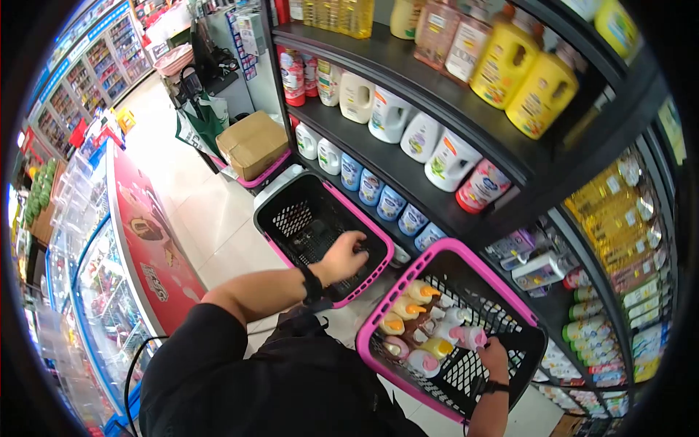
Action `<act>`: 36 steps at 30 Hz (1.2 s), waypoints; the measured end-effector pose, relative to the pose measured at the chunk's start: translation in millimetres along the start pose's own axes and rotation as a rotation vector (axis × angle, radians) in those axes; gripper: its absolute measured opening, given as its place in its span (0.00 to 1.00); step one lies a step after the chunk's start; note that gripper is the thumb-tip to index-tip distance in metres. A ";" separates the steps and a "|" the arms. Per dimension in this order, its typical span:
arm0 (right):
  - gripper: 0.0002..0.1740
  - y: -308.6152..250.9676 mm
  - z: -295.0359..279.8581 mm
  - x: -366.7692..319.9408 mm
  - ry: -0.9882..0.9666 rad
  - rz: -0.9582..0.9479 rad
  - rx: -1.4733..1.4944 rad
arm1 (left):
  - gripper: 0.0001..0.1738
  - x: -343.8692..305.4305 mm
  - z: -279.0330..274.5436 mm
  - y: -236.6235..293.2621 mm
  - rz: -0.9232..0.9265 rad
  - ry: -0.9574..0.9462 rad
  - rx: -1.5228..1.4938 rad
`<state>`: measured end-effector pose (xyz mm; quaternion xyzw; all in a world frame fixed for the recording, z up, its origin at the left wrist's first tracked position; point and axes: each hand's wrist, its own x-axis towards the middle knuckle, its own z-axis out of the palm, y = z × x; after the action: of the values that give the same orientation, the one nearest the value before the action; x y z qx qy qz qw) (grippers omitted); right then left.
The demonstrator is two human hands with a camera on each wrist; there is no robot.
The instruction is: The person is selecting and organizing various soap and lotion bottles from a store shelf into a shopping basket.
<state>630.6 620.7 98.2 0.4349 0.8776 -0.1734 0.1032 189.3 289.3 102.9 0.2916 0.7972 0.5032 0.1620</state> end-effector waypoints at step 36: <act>0.20 -385.5 68.8 -129.7 0.367 0.308 0.109 | 0.58 455.1 -353.1 -81.7 0.034 0.733 0.099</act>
<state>402.5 282.8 160.8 0.5929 0.7941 -0.1210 -0.0563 -384.0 298.6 201.4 0.1128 0.8206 0.5378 -0.1570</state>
